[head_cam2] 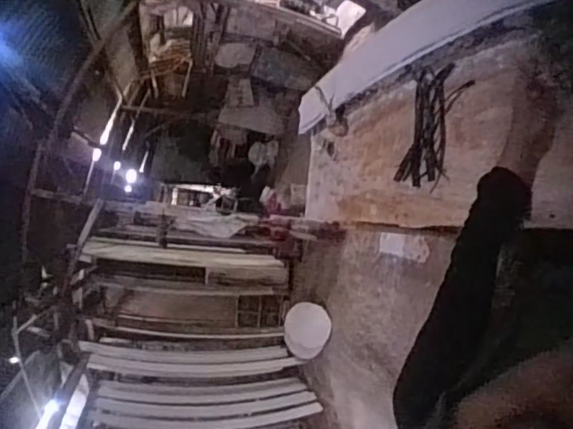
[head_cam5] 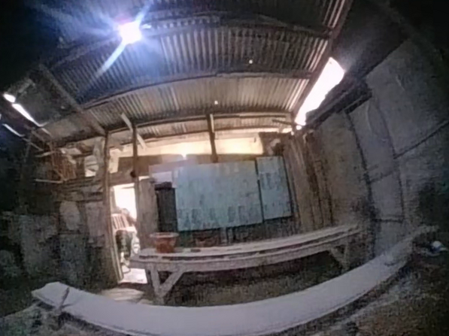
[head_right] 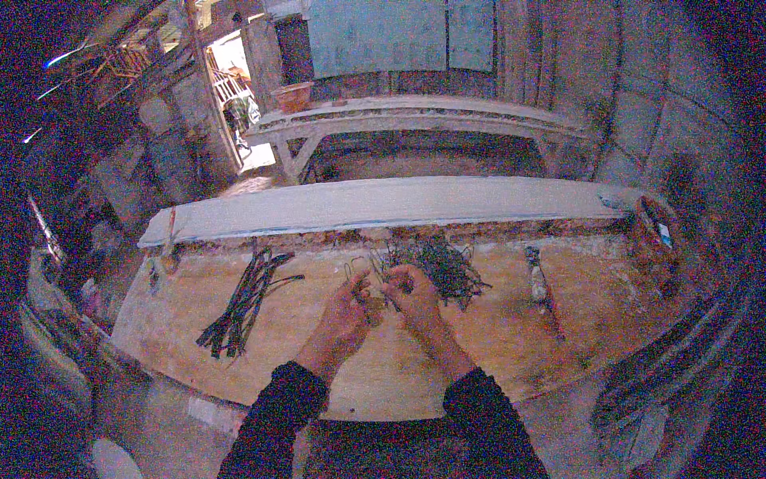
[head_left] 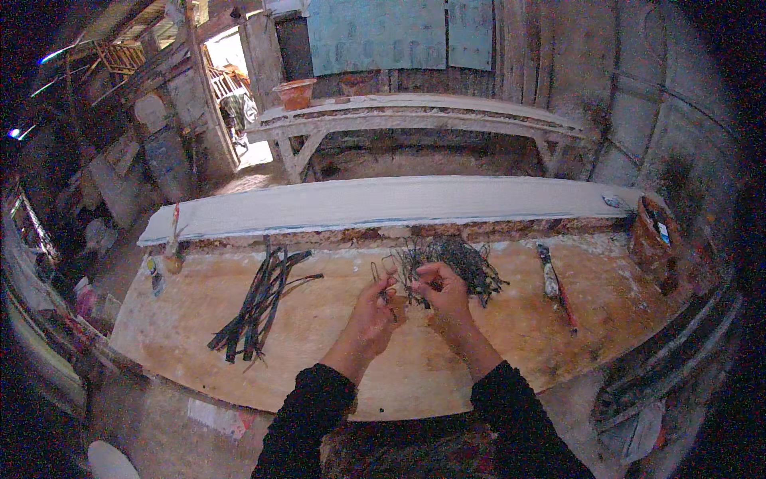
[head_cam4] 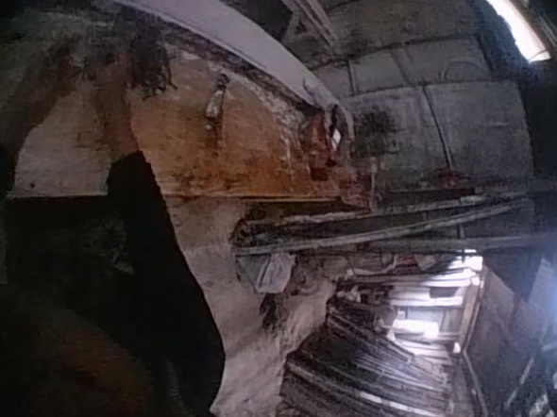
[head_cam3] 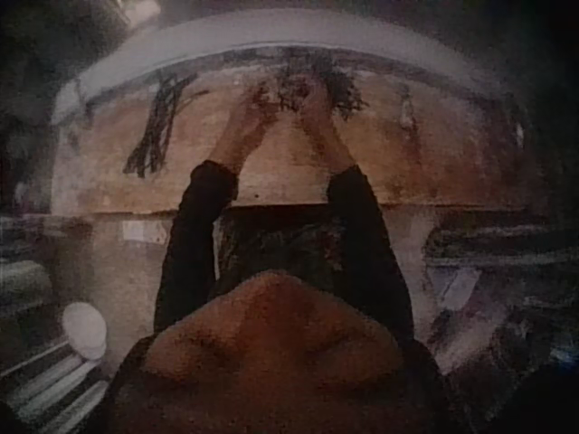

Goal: The person repeatedly picks up black cable ties from a wooden workbench, loops them around a bundle, and pulls them tight by hand. The tied bundles are placed back on the table. The task continues with multiple cable ties throughout the clip.

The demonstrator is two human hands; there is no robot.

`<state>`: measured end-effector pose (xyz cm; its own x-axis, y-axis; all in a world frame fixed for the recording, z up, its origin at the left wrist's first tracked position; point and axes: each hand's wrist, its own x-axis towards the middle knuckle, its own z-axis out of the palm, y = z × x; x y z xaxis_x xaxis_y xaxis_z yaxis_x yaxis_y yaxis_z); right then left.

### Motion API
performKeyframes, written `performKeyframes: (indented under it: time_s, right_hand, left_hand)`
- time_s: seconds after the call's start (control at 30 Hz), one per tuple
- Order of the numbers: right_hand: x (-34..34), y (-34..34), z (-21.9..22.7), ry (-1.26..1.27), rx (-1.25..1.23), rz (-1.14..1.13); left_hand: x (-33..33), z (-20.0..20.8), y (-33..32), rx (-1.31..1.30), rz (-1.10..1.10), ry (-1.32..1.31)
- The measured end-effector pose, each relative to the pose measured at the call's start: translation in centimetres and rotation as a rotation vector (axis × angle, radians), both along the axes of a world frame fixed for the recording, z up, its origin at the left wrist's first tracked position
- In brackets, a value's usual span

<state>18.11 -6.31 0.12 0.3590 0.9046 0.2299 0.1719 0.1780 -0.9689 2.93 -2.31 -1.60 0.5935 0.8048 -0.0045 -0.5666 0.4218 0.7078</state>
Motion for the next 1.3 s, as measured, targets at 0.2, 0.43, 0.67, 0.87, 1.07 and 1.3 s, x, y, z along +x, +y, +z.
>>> performKeyframes:
  time_s: [0.2,0.43,0.67,0.87,1.07,1.3]
  right_hand:
    - [-1.4,0.2,-1.0,0.042,0.015,0.061]
    - [-0.9,0.3,-0.8,-0.033,0.013,-0.043]
    - [-2.4,-0.9,-0.1,0.096,-0.036,0.15]
    - [-2.6,-1.1,0.6,0.077,-0.104,0.116]
    - [-1.8,-0.5,-0.1,0.093,-0.027,0.083]
    - [-2.6,-0.6,-0.7,-0.19,0.048,0.075]
  left_hand:
    - [0.8,0.9,-0.7,0.11,-0.049,0.144]
    - [0.3,1.7,-1.4,-0.4,-0.182,-0.267]
    - [1.6,2.2,-1.8,-0.208,-0.049,0.04]
    - [0.7,-1.6,1.1,-0.182,0.05,0.054]
    - [1.0,0.0,1.2,-0.172,0.223,0.036]
    - [0.7,-0.8,0.5,-0.131,-0.015,0.014]
